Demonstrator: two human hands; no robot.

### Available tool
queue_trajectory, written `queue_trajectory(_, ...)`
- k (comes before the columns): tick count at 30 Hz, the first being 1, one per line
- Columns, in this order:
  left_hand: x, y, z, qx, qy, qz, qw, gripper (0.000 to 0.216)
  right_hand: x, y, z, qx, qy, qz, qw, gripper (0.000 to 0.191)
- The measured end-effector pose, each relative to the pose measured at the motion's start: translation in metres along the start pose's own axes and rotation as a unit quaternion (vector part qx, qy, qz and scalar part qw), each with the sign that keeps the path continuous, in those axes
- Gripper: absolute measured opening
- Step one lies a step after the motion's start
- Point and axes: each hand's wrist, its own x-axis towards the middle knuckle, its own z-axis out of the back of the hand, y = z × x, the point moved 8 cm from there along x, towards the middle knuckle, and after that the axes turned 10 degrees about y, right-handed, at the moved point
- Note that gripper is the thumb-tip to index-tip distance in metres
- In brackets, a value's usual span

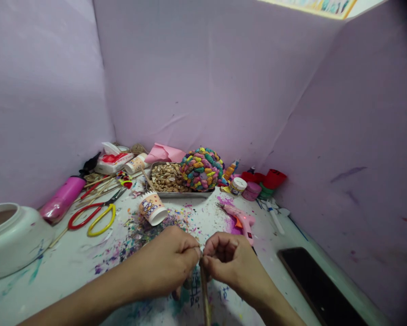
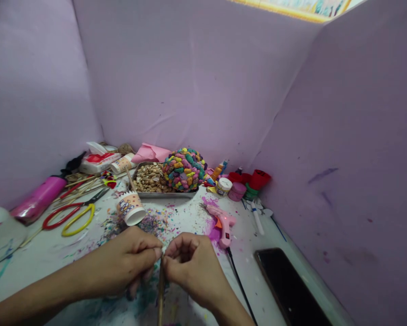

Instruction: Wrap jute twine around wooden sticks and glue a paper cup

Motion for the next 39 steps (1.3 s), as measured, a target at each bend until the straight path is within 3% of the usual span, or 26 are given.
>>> queue_trajectory(16,-0.002,-0.007,0.006,0.101,-0.058,-0.002,0.993,0.025,0.002,-0.002,0.0,0.001,0.002,-0.004,1.0,0.007)
queue_trajectory(20,-0.003,-0.005,0.004,0.081,-0.049,0.012,0.995,0.03,-0.003,0.007,0.003,-0.068,-0.005,0.031,0.997,0.002)
queue_trajectory(26,-0.001,-0.002,0.004,0.079,-0.051,0.028,0.995,0.031,-0.015,0.02,0.0,-0.218,-0.026,0.073,0.973,0.017)
queue_trajectory(39,-0.001,-0.004,0.003,0.074,-0.063,0.013,0.995,0.029,-0.013,0.016,0.002,-0.211,-0.065,0.049,0.974,0.012)
